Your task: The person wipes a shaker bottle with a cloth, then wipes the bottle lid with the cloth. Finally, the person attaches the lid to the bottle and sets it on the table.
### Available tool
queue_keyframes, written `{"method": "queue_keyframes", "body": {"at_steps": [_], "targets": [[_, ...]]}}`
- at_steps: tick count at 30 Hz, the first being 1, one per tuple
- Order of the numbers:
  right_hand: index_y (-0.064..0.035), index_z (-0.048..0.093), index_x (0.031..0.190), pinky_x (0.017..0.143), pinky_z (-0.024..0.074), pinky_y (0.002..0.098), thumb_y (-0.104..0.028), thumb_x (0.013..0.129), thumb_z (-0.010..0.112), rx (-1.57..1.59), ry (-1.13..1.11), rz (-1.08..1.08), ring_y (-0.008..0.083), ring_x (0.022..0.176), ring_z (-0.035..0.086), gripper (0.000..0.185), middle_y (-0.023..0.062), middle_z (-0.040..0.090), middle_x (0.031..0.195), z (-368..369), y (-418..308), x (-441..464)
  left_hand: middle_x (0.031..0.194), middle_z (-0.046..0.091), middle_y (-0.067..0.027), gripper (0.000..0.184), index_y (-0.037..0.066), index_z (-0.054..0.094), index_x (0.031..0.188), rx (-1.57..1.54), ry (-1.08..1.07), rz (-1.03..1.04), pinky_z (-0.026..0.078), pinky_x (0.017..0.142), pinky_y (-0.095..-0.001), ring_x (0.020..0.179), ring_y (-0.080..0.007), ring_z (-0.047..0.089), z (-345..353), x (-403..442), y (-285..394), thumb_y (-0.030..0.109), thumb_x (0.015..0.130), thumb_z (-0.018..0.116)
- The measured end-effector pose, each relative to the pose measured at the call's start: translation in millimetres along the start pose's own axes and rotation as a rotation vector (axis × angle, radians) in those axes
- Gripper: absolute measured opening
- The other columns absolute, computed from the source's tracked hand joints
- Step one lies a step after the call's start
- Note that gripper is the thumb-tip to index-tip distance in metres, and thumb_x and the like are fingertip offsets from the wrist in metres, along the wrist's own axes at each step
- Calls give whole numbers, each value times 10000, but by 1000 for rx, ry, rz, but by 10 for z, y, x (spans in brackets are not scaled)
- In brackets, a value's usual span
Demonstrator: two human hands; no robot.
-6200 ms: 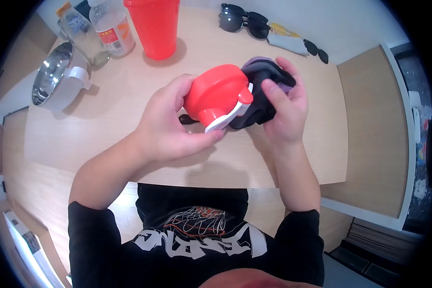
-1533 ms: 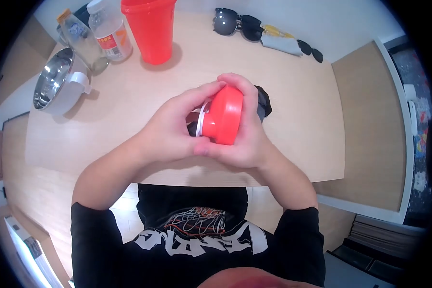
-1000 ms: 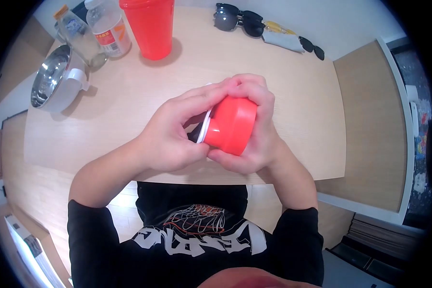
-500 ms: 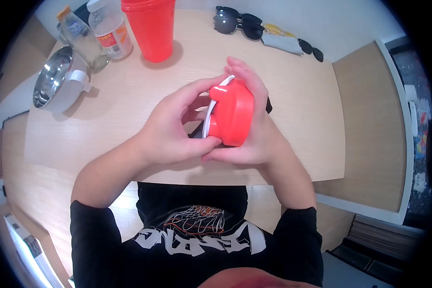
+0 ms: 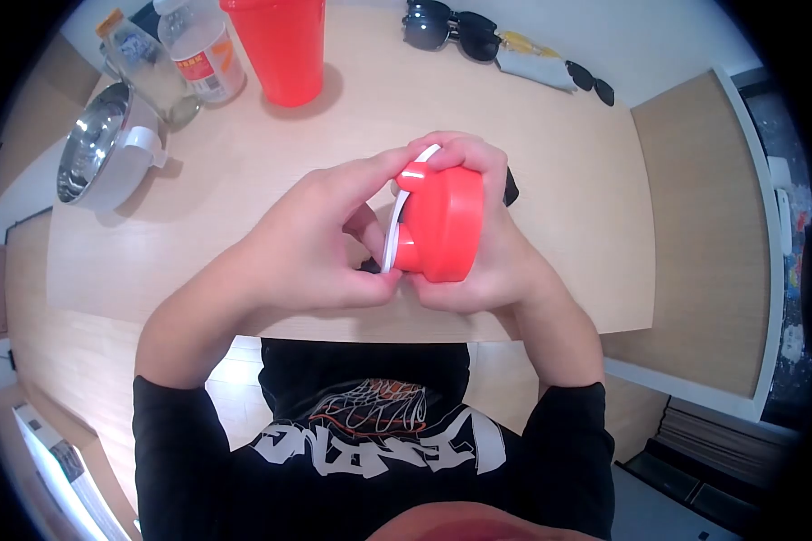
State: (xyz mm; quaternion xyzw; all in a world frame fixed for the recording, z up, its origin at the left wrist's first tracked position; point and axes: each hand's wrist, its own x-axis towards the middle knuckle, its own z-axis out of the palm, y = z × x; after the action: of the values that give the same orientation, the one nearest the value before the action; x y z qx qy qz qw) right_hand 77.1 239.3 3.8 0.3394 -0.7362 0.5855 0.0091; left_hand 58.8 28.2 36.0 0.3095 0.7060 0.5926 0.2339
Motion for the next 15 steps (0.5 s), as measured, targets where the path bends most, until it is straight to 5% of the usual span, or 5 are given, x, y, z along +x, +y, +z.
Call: {"method": "queue_keyframes", "body": {"at_steps": [4, 7, 10, 15], "targets": [[-104, 259, 1286, 838, 501, 370, -2, 541, 743, 30, -18, -2, 276, 1058, 527, 894, 161, 370, 1221, -20, -33, 9, 1089, 613, -106, 874, 60, 364, 1469, -13, 10, 136, 525, 642, -236, 701, -127, 675, 14, 11, -114, -21, 657, 678], [-110, 277, 1297, 859, 489, 369, -8, 542, 751, -8, -4, 29, 271, 1080, 526, 897, 157, 384, 1240, -46, -56, -16, 1064, 639, -104, 810, 60, 428, 1440, -13, 21, 117, 527, 655, -230, 725, -112, 670, 5, -4, -66, -37, 671, 661], [-119, 293, 1310, 892, 471, 365, -33, 547, 754, 323, -198, -112, 265, 1121, 517, 896, 153, 395, 1268, -265, -133, 11, 1045, 667, -92, 622, 24, 564, 1311, -246, -41, 83, 527, 694, -229, 760, -106, 654, -147, -53, -41, -98, 702, 603], [-87, 266, 1353, 920, 453, 353, -76, 559, 757, 435, -17, 38, 239, 1175, 483, 934, 127, 393, 1293, -228, -134, 3, 1081, 664, -69, 542, 10, 566, 1318, -219, 56, 132, 514, 763, -228, 894, -76, 622, -139, 6, -73, -98, 787, 584]]}}
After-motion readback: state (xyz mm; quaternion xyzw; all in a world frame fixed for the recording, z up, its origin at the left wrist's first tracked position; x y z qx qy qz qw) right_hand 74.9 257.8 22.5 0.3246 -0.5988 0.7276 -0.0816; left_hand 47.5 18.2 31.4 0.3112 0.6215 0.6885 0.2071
